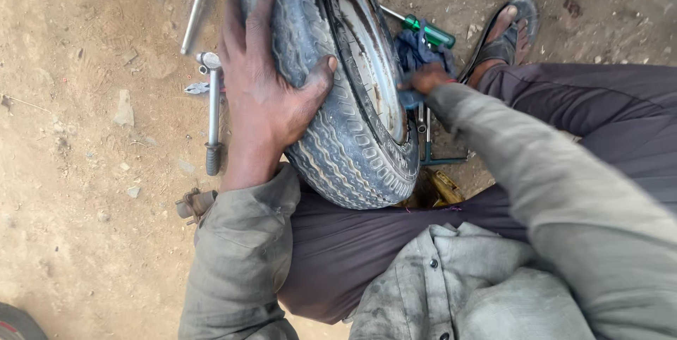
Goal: The person sits on the ground and works on a motorcycle tire, using a cloth to wipe the rim and a screwdriver to pry the tire bead from the rim. The person rotates the tire and continues to clean and pry the bead along the circumference.
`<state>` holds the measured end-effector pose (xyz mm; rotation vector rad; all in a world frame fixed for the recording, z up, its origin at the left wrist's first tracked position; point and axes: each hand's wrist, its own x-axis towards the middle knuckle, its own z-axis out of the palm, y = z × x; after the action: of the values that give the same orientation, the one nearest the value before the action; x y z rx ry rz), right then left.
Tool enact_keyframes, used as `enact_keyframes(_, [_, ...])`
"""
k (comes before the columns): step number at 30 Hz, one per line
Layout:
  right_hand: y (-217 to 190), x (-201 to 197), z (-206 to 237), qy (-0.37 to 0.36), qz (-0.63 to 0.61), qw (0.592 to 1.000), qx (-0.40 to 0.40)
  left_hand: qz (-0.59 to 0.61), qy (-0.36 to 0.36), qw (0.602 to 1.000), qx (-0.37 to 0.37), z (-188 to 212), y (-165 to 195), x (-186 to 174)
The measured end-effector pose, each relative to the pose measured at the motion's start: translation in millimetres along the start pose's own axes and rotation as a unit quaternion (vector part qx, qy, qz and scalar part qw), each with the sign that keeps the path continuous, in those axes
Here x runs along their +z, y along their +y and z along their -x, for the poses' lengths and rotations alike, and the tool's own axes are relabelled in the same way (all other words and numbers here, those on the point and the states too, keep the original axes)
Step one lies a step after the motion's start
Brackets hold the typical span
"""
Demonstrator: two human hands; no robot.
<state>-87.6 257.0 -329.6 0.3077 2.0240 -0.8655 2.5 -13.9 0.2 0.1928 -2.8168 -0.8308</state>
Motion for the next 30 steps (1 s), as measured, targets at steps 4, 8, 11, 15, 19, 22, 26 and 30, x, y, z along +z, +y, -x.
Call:
enact_keyframes(4, [-10.2, 6.2, 7.0, 0.031, -0.044, 0.998, -0.014, -0.001, -0.007, 1.000, 0.006, 0.0, 4.7, -3.3])
enact_keyframes(8, [-7.6, -6.1, 17.7, -0.064, -0.042, 0.997, -0.016, 0.013, 0.005, 1.000, 0.001, 0.2, 4.0, -3.3])
enact_keyframes(11, [-7.9, -15.0, 13.5, -0.095, -0.075, 0.993, -0.002, 0.017, 0.012, 1.000, 0.000, 0.4, -0.1, 0.1])
enact_keyframes(15, [-11.9, -16.5, -0.3, -0.134, -0.001, 0.988, -0.074, 0.012, 0.014, 1.000, 0.007, 2.0, -5.8, 2.8])
enact_keyframes(19, [-8.7, -5.0, 5.2, -0.002, -0.019, 0.996, -0.090, 0.007, 0.015, 1.000, 0.013, -1.7, -8.3, 3.6])
enact_keyframes(22, [1.5, 10.4, 20.6, 0.039, -0.032, 0.991, -0.126, -0.001, 0.009, 1.000, 0.006, -4.2, -7.5, 4.0])
enact_keyframes(26, [6.4, 22.8, 46.0, 0.071, 0.033, 0.978, -0.193, -0.006, 0.003, 1.000, -0.002, -5.4, -5.7, 3.5])
enact_keyframes(30, [1.2, 22.5, 55.7, 0.011, 0.090, 0.985, -0.146, -0.006, -0.001, 1.000, -0.009, -5.3, -4.3, 3.8])
